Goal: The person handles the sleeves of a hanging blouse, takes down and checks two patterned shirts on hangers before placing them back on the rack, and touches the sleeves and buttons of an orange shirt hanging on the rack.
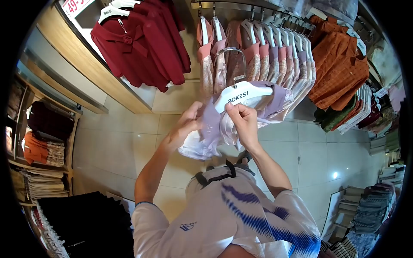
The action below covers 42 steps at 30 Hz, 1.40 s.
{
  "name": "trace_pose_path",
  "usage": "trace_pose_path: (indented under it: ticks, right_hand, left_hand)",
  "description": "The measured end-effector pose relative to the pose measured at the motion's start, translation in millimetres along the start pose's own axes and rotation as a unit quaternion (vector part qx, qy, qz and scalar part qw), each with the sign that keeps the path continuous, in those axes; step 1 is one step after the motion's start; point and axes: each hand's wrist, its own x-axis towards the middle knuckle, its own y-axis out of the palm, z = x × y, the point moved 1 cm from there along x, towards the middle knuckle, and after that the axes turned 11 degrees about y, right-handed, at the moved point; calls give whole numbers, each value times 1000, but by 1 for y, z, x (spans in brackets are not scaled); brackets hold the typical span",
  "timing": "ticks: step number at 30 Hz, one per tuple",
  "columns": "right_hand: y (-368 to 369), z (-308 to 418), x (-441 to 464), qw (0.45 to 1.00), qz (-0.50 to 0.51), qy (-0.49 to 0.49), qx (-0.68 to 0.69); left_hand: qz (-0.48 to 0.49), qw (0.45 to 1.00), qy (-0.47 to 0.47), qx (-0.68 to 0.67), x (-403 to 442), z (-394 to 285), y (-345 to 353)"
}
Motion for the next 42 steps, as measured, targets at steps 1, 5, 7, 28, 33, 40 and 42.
trace_pose_path:
  ticks: [1, 5, 7, 28, 33, 40, 42]
  right_hand:
    - [-1, -1, -1, 1000, -1, -1, -1]
    - [1, 2, -6, 1000, 4, -14, 15]
    - [4, 1, -7, 1000, 13, -5, 28]
    - [-20, -4, 2, 989, 136, 66, 1]
    - [-18, -13, 4, 982, 141, 109, 67]
    - [0, 2, -3, 889, 161, 300, 306]
    - [0, 4, -4, 886, 169, 308, 301]
  left_hand:
    - [-6, 998, 30, 55, -2, 1, 2]
    - [-60, 947, 76, 307, -2, -6, 30]
    - [-98, 889, 97, 437, -1, -2, 31]
    - [-104, 973, 43, 203, 3, 8, -23]
    - [-91, 979, 43, 176, 3, 5, -24]
    - [-87, 982, 39, 163, 2, 1, -22]
    - [-86, 983, 39, 160, 1, 0, -21]
